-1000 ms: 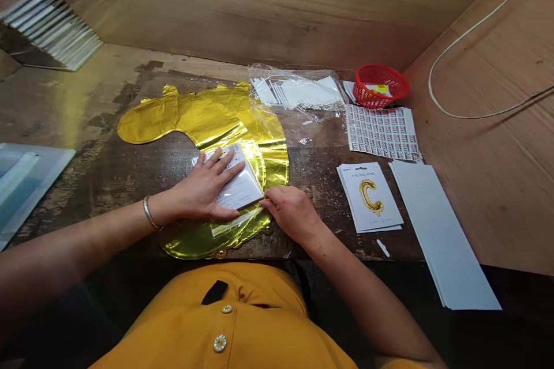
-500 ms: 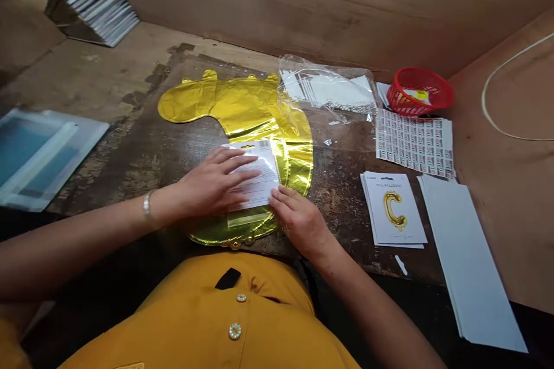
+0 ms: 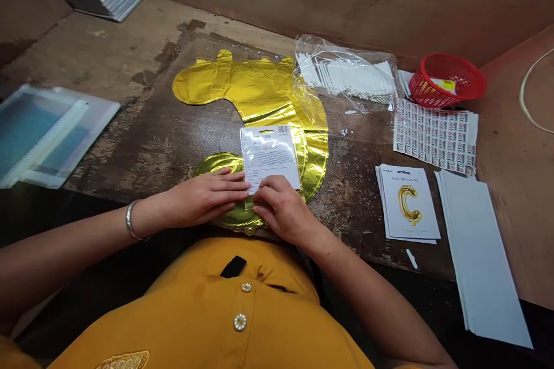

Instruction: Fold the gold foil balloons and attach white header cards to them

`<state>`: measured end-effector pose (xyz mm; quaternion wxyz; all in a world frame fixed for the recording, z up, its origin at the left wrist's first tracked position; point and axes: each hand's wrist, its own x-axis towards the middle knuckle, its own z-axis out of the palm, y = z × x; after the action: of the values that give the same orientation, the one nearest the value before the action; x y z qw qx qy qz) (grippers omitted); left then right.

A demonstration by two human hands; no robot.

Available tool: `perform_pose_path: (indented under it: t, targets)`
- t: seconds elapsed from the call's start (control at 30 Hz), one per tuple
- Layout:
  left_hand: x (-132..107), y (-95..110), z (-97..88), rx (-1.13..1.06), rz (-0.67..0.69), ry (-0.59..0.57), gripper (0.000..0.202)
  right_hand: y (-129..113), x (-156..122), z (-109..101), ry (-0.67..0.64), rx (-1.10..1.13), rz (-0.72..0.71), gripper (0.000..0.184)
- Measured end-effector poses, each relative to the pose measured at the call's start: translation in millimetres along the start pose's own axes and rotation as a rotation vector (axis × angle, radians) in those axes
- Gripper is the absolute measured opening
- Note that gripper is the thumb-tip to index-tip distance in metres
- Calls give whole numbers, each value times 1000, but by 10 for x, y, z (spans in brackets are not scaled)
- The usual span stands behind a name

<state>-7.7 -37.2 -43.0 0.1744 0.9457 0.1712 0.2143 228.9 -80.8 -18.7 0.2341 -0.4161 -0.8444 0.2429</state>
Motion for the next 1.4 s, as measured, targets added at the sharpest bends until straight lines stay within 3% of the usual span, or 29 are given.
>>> perform_pose_path:
  t: [0.1,0.23,0.4,0.53,0.67,0.83,0.93,1.1,1.17,1.23,1.33,1.4]
  targets:
    - [-36,3,-18,5,-13,-29,35,-14,-47,35,7,-41,-49,20]
    - [-42,-10,-15,9,9,-36,33,-71,-115,84,26,-51,-136,20]
    - [-16,-15,-26,5,10,-32,33,-152,-147,88,36,-35,-79,24]
    - [2,-2,-56,-6,34,-28,30,-218,-123,-9,-44,-20,-123,16]
    - [14,-4,-62,-4,28,-20,31,-170,-19,-55,-4,-118,-57,11]
    - [37,20,-62,29,15,-20,31,-52,78,11,-91,-115,-101,12]
    - [77,86,-36,49,-30,39,24,-37,86,73,-87,-55,-88,11]
    - [150,209,79,61,-88,223,17,-147,111,64,49,147,-5,10]
    - [149,230,117,83,-92,230,18,-224,-27,-114,82,227,67,10]
    - [129,235,135,85,-96,221,17,-278,-370,-385,122,327,224,8]
    - [96,223,135,55,-111,206,13,-276,-1194,-709,197,399,503,13]
    - [84,211,126,39,-114,196,12,-236,-1732,-720,167,216,715,25]
